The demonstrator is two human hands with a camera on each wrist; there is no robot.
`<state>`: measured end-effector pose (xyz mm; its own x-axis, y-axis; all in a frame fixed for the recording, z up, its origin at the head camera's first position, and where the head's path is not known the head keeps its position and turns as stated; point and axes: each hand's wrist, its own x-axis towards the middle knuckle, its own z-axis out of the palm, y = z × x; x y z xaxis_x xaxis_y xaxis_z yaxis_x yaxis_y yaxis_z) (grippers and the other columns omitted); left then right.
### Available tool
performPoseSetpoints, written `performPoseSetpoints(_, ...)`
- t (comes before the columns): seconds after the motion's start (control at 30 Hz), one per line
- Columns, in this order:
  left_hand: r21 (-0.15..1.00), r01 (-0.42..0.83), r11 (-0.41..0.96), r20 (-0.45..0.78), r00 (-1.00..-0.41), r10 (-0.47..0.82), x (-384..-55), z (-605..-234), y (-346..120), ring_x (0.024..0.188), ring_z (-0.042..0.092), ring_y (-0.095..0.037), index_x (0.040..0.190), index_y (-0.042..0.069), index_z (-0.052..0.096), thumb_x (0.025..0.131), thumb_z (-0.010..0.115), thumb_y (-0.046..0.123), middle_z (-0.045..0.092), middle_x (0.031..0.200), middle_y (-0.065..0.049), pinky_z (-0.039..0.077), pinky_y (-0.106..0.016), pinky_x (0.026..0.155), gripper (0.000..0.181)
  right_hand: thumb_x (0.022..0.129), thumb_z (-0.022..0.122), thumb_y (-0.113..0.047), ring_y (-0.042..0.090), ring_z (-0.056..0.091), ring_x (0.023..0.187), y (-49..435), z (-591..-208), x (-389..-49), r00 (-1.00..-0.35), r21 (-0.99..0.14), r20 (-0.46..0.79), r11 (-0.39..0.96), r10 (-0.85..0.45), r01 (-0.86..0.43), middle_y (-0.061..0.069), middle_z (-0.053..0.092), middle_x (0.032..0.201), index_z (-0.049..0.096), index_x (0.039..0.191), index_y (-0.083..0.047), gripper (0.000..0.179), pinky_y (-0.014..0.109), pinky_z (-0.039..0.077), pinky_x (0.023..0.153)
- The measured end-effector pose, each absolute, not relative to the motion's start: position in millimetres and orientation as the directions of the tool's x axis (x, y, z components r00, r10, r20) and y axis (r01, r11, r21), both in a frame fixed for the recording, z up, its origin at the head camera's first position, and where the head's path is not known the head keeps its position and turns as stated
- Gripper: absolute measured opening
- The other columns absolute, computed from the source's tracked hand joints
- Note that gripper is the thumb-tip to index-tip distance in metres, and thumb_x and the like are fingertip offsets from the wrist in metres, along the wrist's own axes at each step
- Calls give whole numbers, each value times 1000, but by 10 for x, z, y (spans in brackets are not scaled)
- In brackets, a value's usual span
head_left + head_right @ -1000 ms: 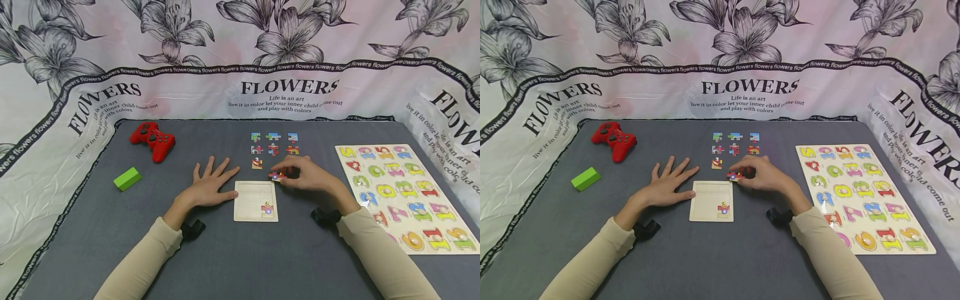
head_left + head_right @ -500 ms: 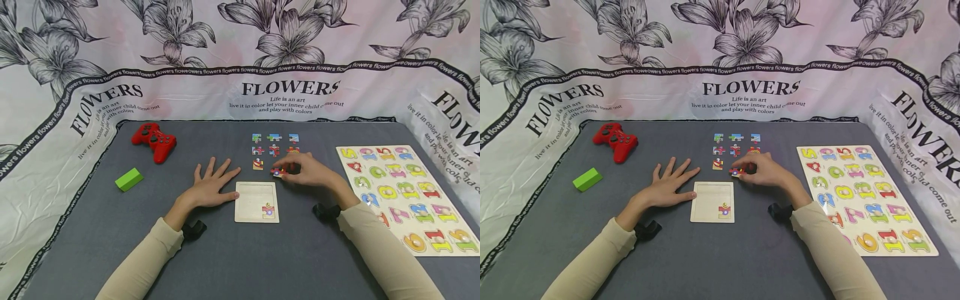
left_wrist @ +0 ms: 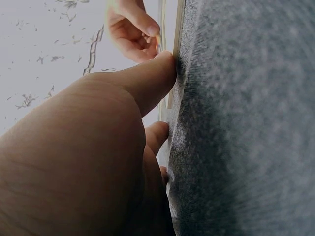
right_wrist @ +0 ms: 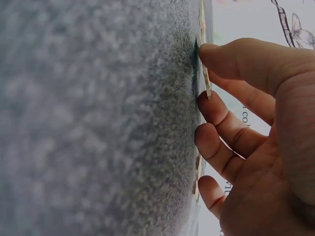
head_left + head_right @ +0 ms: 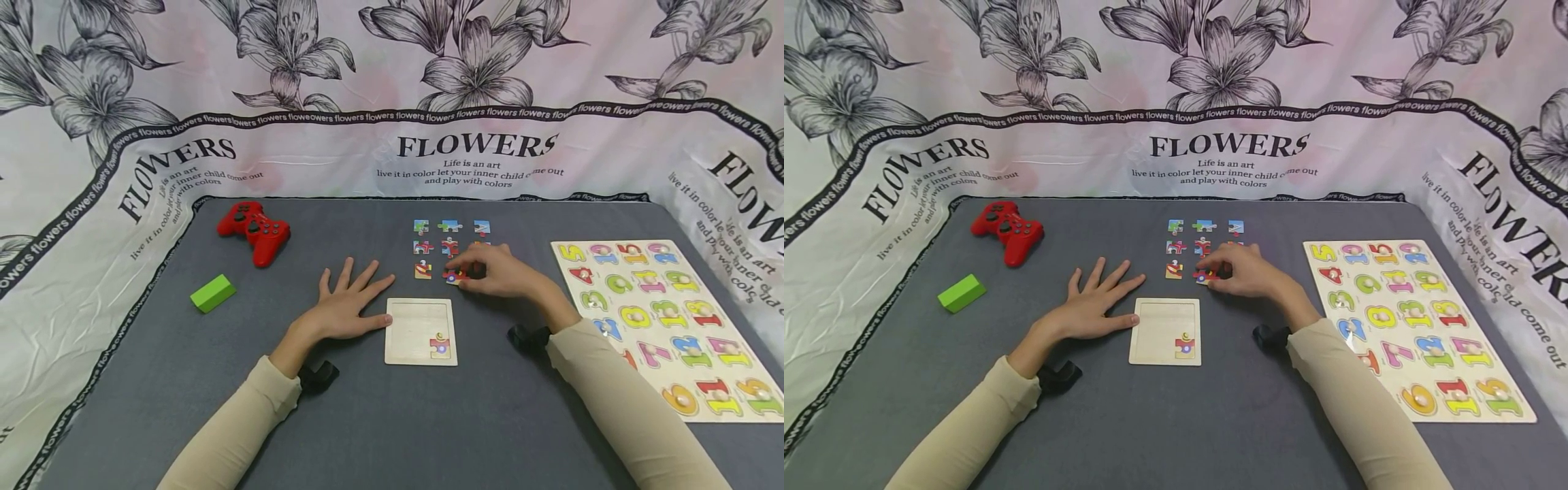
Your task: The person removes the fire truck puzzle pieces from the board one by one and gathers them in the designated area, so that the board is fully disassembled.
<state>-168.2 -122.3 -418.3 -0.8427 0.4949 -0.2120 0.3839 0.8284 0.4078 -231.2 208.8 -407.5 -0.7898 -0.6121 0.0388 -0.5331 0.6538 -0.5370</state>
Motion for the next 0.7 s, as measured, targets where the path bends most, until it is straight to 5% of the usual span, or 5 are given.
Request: performPoseSetpoints(0.7,428,382,819,-210,-840,501,-1676,-4161,-1224,157,-17,-42,163,36,24,96,53,64,3,174,-2,-14,-73,115,79,88,81,-24,20,56,95,2134,-4065,-2296,-816,-562,70,653,-574,-508,-1,72,111,75,122,-21,35,40,23,80)
